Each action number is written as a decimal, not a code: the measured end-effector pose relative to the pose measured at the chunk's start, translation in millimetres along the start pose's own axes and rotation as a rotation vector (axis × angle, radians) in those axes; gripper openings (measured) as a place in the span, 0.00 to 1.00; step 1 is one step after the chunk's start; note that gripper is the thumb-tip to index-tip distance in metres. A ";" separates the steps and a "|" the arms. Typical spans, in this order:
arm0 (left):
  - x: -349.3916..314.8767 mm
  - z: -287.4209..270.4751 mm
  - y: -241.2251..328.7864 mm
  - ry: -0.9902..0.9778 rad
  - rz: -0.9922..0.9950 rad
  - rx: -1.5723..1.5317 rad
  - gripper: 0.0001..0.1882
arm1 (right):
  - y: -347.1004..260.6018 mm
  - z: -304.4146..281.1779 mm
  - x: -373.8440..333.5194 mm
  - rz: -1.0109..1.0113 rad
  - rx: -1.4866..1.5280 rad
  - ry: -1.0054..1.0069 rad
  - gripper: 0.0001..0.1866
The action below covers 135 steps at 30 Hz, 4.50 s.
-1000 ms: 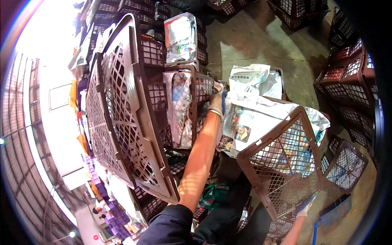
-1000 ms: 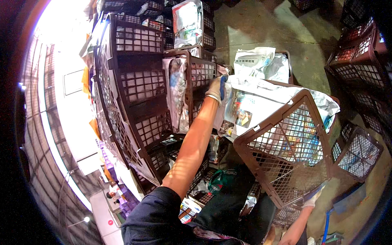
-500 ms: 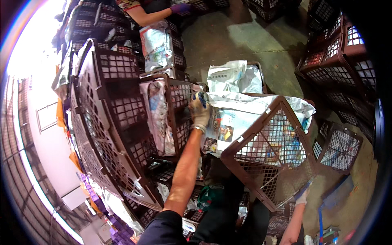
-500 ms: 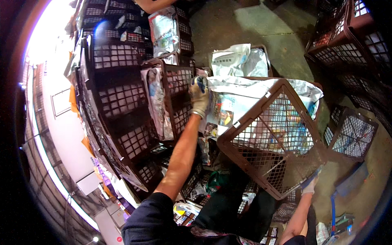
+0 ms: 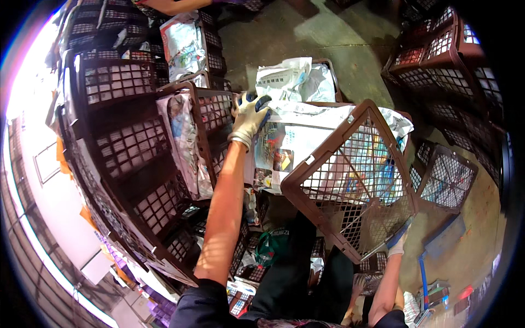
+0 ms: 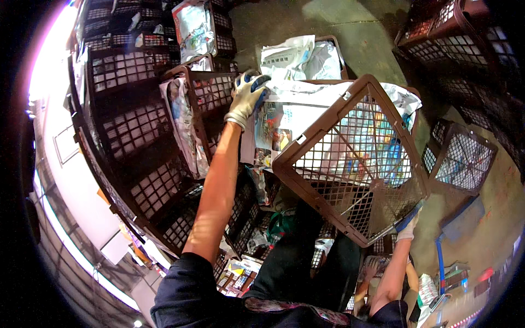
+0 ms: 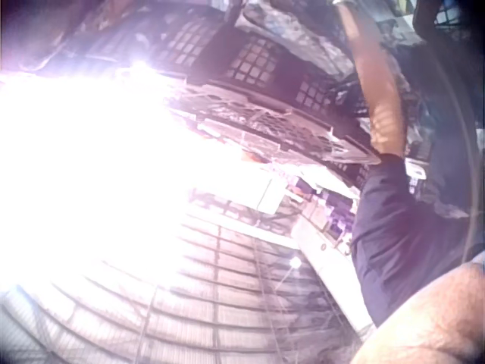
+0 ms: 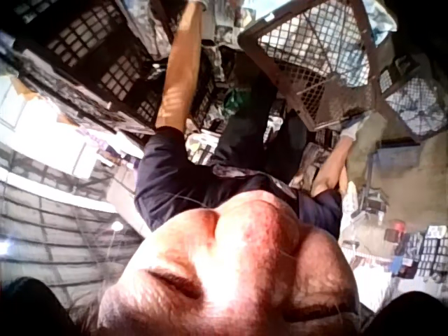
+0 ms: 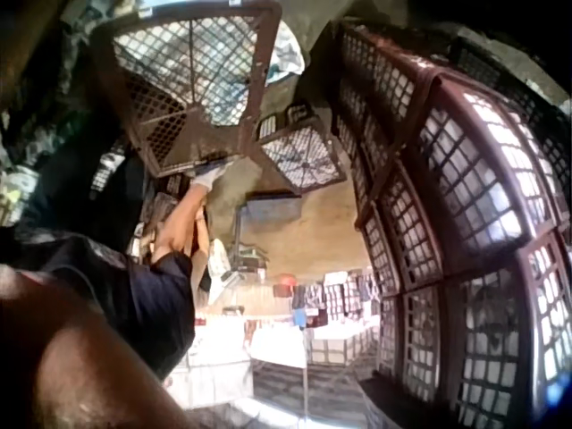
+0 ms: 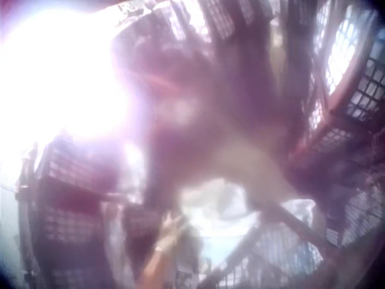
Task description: The person assembles plastic crates by pulling up the side panels and snapping them together. They stack the assembled crates and organize them near bags of goods.
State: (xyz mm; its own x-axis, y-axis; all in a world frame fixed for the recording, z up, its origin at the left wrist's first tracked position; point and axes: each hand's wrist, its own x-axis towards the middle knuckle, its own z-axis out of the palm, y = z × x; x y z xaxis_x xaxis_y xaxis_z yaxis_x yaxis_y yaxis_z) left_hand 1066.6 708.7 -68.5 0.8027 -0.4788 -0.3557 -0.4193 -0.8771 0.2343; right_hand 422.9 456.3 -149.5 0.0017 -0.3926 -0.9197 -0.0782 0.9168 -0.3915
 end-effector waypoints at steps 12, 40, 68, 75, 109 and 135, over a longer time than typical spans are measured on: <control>11.2 -7.6 -1.0 -0.168 -0.050 -0.643 0.15 | -15.1 35.1 -23.0 -0.025 -0.090 0.082 0.33; -2.4 3.0 8.4 0.125 0.195 -0.203 0.17 | -10.7 16.0 28.6 -0.143 -0.111 0.159 0.26; -4.1 14.1 -42.5 -0.199 -0.649 -1.488 0.11 | -20.7 71.4 4.8 -0.060 -0.128 0.114 0.27; -24.9 58.0 -27.1 0.659 -0.452 -0.717 0.08 | -17.3 59.0 10.5 -0.052 -0.143 0.027 0.37; -169.3 37.6 33.0 0.324 -0.216 0.161 0.35 | -80.6 114.2 -68.7 -0.318 -0.377 0.089 0.40; -172.8 93.7 17.0 -0.038 -0.333 -0.737 0.28 | -30.7 28.7 -39.3 -0.262 -0.027 -0.071 0.37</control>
State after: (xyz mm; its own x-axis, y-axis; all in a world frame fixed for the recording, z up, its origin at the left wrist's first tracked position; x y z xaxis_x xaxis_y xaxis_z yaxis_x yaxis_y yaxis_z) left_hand 881.0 772.9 -87.8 0.8155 -0.2096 -0.5395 0.2370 -0.7294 0.6417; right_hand 453.8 445.7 -102.2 0.0950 -0.6090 -0.7875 -0.0927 0.7822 -0.6161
